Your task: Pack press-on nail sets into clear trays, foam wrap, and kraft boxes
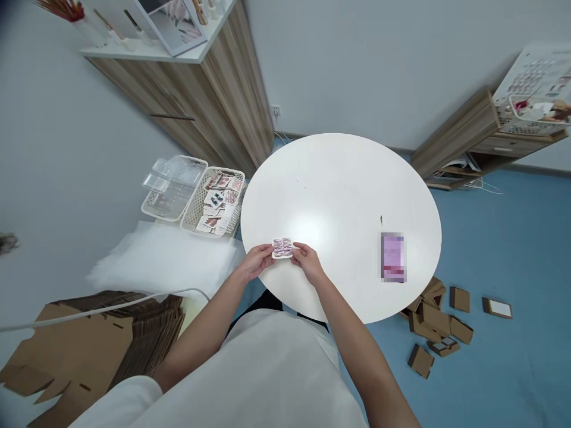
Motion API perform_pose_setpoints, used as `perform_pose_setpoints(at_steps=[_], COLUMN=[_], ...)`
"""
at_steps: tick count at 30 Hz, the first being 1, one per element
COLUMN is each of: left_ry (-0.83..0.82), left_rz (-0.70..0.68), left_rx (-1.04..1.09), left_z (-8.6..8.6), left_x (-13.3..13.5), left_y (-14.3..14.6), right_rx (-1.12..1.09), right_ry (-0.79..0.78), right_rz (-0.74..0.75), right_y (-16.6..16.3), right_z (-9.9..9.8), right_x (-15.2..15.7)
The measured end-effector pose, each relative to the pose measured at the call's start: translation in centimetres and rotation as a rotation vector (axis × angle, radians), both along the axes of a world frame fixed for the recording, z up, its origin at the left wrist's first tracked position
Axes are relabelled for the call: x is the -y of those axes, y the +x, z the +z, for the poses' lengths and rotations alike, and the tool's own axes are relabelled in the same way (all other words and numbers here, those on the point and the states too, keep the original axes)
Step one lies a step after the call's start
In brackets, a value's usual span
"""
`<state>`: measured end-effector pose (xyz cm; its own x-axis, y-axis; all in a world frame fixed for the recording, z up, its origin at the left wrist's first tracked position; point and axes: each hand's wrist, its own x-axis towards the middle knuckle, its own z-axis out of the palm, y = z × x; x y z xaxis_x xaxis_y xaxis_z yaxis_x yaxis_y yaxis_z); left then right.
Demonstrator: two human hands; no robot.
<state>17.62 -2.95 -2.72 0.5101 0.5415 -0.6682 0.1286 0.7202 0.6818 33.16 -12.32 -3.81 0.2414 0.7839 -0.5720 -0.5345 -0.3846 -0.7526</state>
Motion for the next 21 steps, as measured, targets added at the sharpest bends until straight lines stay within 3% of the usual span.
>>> perform_pose_setpoints(at_steps=[3,6,13,17,21], left_ry=[0.027,0.061,0.313,0.491,0.636], left_rz=[0.045,-0.003,-0.054,-0.197,-0.304], left_rx=[-0.065,-0.117,-0.352,-0.470,-0.580], left_z=[-0.4,-1.1,-4.0,-5.1,-5.2], left_x=[0.8,0.4,-5.1,-7.8,-8.8], left_y=[0.2,-0.1,-0.6,0.1,0.8], right_rx=[-0.017,0.057,0.177,0.421,0.736], right_ry=[-0.030,-0.073,-0.102,-0.206,-0.246], right_rz=[0.009,-0.016,0.090,0.061,0.035], right_y=[-0.9,-1.4,-0.8,-0.9,-1.7], right_z=[-0.7,-1.5,-3.8,-4.9,-4.9], right_x=[0.1,-1.4,-8.1,-11.7,-13.5])
